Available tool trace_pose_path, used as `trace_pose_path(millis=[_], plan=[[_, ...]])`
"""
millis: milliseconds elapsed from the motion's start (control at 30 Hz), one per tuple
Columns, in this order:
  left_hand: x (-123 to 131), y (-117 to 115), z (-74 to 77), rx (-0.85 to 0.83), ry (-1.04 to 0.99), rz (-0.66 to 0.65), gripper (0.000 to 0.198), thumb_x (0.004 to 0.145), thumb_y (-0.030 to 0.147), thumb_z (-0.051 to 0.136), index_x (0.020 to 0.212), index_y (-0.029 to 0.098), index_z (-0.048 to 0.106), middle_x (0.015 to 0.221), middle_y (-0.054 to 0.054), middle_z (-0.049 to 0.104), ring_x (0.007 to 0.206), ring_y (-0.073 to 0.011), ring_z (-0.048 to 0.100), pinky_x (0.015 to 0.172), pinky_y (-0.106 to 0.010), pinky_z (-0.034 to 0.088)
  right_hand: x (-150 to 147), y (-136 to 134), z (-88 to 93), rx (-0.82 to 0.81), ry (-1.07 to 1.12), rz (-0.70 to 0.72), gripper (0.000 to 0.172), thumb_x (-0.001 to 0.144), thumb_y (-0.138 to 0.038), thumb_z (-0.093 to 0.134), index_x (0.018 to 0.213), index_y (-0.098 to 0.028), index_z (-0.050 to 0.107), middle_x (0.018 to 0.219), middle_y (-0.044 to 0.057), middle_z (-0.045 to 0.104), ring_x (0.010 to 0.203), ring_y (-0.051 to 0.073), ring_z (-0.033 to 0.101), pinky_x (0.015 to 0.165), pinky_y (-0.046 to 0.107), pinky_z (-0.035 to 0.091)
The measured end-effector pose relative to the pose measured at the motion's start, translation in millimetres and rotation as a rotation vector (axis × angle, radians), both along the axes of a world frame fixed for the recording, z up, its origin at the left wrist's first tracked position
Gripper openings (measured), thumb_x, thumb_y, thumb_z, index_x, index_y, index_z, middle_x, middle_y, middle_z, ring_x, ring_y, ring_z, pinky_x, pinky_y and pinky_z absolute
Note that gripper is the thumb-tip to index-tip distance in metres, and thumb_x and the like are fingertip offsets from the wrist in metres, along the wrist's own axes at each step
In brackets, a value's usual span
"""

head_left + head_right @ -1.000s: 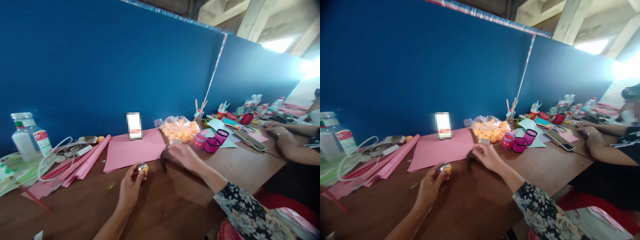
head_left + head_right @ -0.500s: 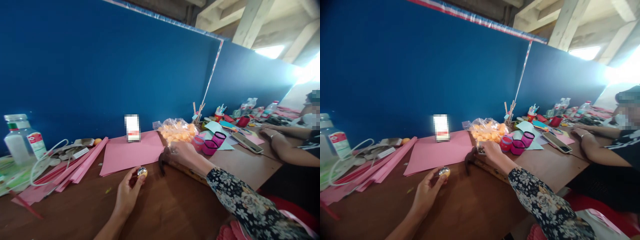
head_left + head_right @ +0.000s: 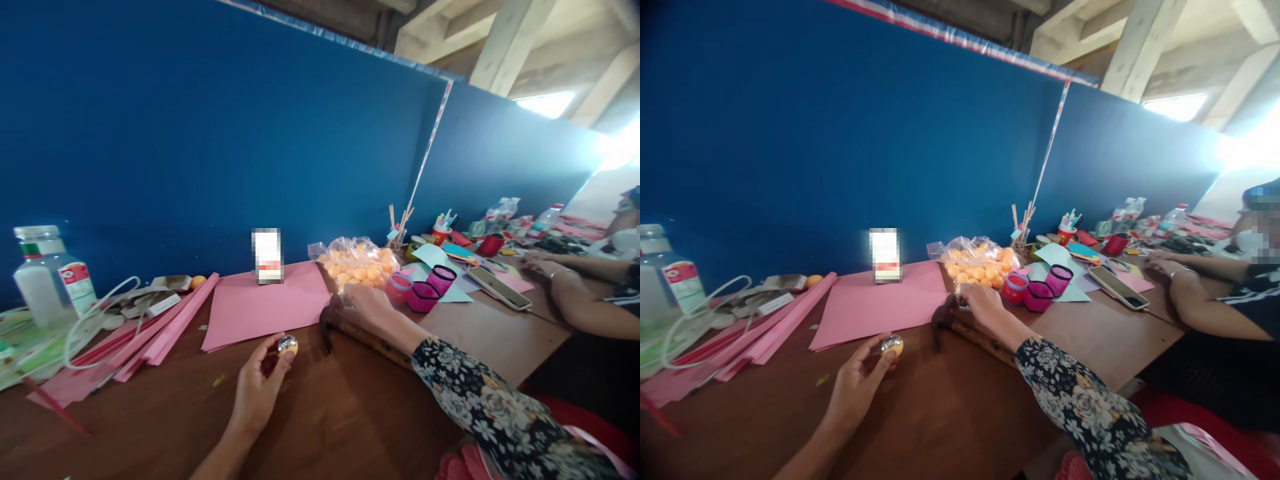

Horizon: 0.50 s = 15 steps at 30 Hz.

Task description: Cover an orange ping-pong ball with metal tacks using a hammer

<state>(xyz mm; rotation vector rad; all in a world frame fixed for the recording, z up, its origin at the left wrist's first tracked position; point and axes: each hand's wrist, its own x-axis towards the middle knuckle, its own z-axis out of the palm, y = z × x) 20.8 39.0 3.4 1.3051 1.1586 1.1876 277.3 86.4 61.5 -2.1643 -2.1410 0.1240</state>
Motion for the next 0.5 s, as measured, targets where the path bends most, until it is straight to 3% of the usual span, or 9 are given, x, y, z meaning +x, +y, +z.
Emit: trace_pose_path(millis=[267, 500], plan=[[-2.0, -0.3, 0.0, -0.004, 0.036, -0.007, 0.045, 0.070, 0.037, 0.063, 0.108, 0.015, 0.054, 0.089, -0.005, 0.068, 0.078, -0.0191, 0.064, 0.069, -0.030, 0.055, 0.8, 1.1, 3.8, 0.007, 0.000, 0.044, 0.021, 0.083, -0.032, 0.048, 0.090, -0.019, 0.063, 0.093, 0.008, 0.064, 0.085, 0.020, 0.055, 0.064, 0.023, 0.032], [-1.8, -0.6, 2.1, -0.030, 0.028, -0.006, 0.047, 0.069, 0.038, 0.064, 0.109, 0.014, 0.054, 0.093, -0.006, 0.068, 0.076, -0.0189, 0.065, 0.071, -0.031, 0.055, 2.1, 3.8, -0.4, 0.010, 0.016, 0.042, 0.018, 0.081, -0.029, 0.051, 0.079, -0.016, 0.064, 0.082, 0.008, 0.065, 0.075, 0.019, 0.055, 0.060, 0.023, 0.030]])
